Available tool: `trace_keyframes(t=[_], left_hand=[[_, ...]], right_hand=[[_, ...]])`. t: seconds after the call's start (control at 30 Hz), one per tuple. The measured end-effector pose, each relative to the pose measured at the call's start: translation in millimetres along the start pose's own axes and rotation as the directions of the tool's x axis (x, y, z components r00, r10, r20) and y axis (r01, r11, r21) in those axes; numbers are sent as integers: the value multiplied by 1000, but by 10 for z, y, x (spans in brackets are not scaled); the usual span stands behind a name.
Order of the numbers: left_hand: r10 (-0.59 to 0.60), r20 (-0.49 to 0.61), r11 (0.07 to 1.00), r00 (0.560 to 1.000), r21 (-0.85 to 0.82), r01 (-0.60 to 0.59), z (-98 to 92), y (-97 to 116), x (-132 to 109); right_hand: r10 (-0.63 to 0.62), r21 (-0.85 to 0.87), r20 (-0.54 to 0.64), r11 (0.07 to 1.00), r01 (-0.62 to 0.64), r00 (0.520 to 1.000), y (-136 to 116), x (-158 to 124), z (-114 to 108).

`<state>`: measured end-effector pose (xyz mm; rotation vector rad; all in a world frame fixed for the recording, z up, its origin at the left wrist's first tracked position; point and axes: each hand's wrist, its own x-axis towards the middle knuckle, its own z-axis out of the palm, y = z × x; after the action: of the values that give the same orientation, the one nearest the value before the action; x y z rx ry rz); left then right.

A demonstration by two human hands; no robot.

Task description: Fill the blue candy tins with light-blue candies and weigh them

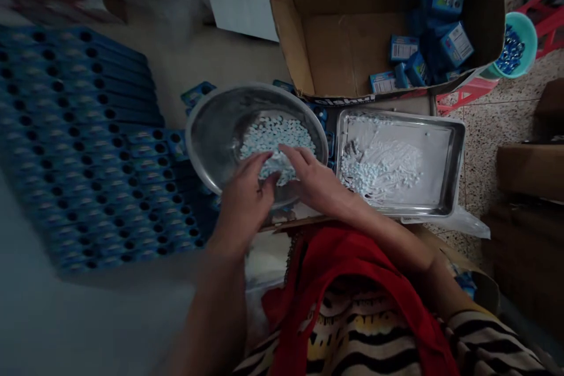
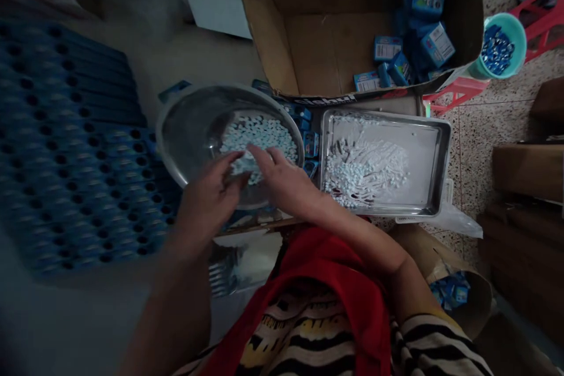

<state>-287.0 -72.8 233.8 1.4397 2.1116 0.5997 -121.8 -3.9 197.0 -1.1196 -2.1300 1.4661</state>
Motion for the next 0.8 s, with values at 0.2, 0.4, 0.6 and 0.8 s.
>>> trace_keyframes(t=[0.2, 0.4, 0.6, 0.8], left_hand=[[191, 132, 976, 973, -131, -174, 665, 223, -503], [-66, 425, 997, 903, -5, 76, 1715, 40, -1100], [-478, 236, 878, 846, 113, 465, 2355, -393, -1287], [-550, 256, 833, 795, 94, 546, 2605, -274, -1605]], right_hand=[[202, -308, -362, 895, -322, 910, 1091, -354, -790], [179, -491, -533, 730, -475, 827, 2110, -259, -1830], [506, -465, -482, 545, -698, 715, 2374, 652, -2202], [627, -276, -543, 494, -824, 558, 2425, 973, -2042]])
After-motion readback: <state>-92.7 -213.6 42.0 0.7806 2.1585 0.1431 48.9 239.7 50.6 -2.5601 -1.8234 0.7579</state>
